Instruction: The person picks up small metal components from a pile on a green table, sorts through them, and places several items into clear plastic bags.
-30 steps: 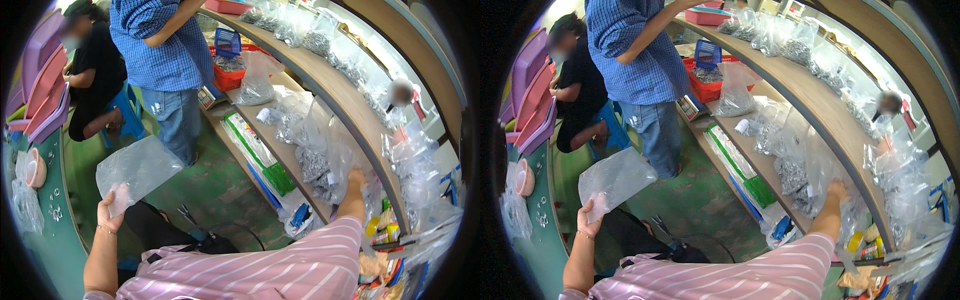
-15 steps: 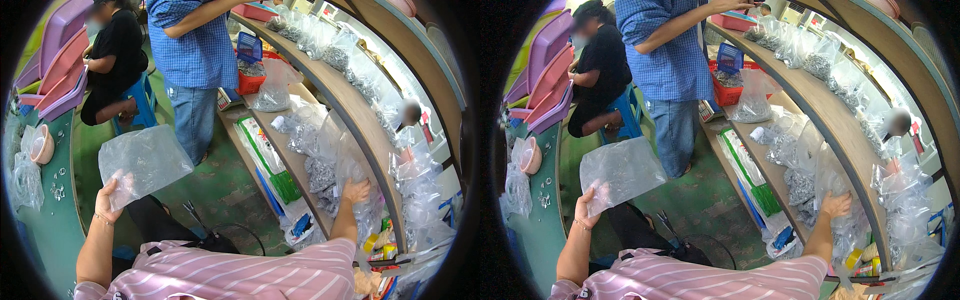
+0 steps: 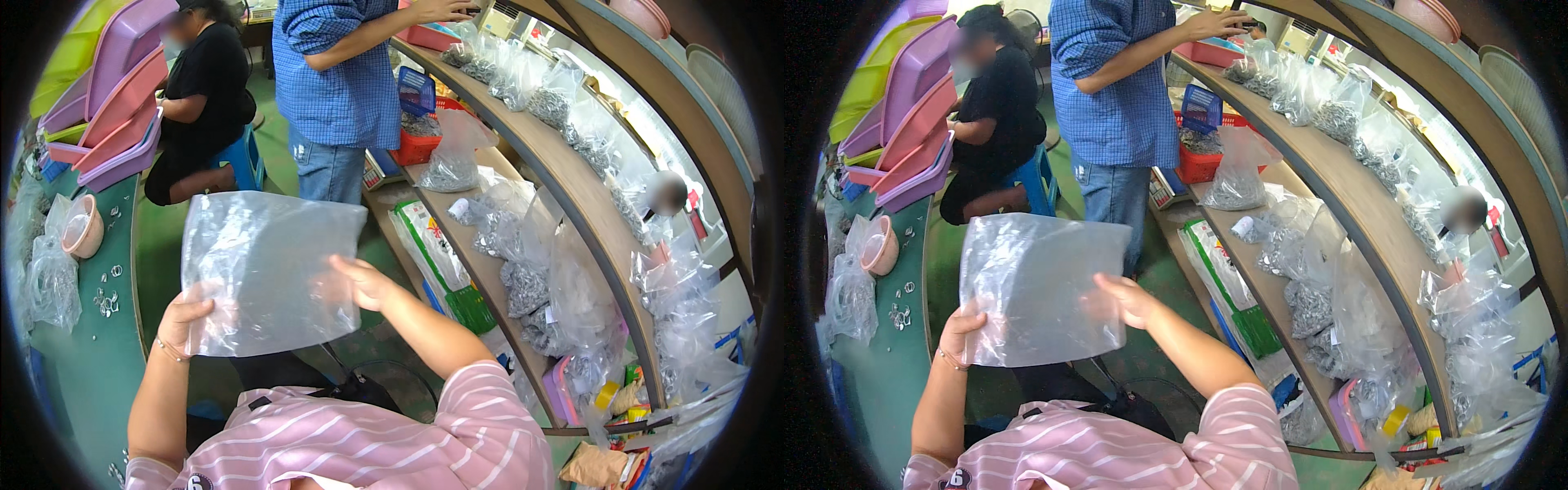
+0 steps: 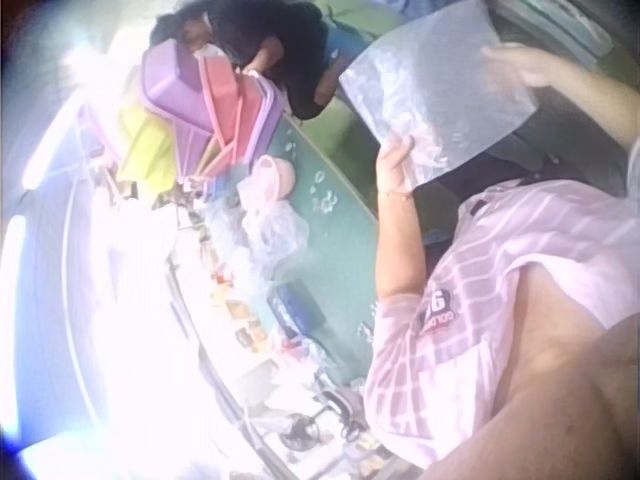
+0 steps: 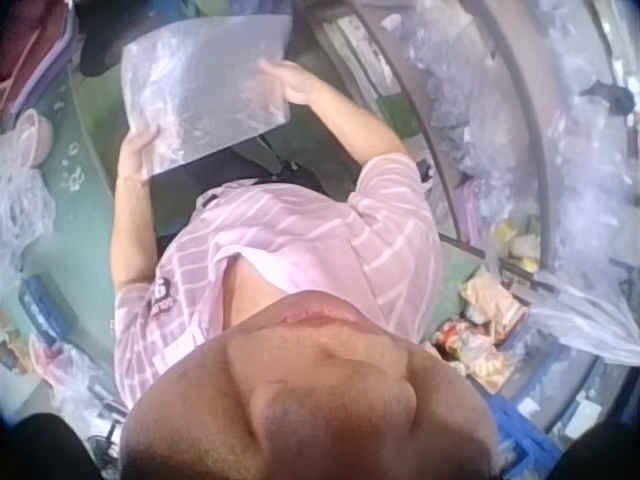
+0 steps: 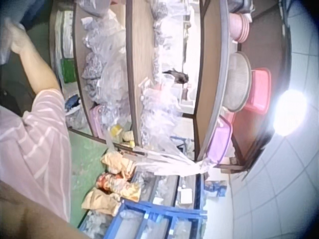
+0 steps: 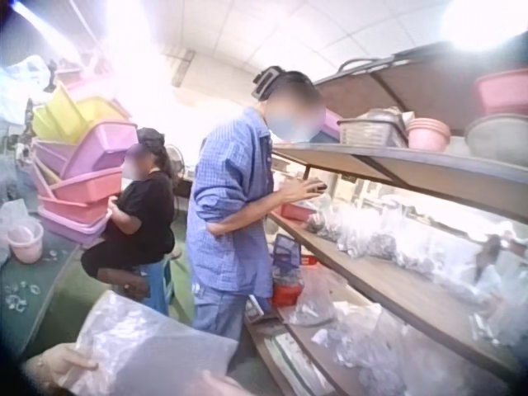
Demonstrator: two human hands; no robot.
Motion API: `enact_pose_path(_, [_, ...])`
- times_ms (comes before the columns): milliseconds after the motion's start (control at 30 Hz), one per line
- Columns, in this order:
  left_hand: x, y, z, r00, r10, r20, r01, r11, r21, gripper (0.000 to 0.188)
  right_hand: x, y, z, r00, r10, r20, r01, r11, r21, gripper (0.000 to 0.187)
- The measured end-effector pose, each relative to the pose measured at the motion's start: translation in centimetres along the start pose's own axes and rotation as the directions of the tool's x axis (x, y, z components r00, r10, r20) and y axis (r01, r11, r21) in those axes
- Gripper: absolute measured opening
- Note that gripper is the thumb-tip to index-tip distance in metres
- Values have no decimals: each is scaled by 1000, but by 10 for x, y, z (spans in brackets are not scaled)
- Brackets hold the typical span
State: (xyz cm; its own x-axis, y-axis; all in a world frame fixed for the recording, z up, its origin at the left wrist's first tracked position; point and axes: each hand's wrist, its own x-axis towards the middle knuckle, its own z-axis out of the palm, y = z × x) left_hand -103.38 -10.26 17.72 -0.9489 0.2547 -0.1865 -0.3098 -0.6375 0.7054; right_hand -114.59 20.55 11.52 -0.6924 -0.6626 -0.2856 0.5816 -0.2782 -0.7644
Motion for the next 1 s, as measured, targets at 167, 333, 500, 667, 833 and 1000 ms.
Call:
enact_pose_path(167, [-24,13,-59,672,613,-417,-140,657,740,45,68,3,41,916,-397,-49,333,825,-457,22])
enact_pose_path(333, [-24,6,-1,850,445,-283,-113,678,727,38,94,35,112,736,-659,156,514,393,-763,24])
enact_pose_path(500, [-11,-12,-30,827,478,-298,-169,716,678,29,74,50,178,686,-506,522,723,396,-566,26])
enact_pose_path(667, [-13,-12,-26,887,376,-269,-208,844,495,34,87,60,155,680,-453,577,733,412,-541,12])
enact_pose_path(833, [-6,-19,-16,873,408,-269,-168,768,618,35,92,64,152,707,-532,465,692,389,-608,12])
enact_pose_path(1000, [-12,3,-82,667,548,-505,-348,829,438,20,110,69,145,702,-693,161,667,561,-491,9])
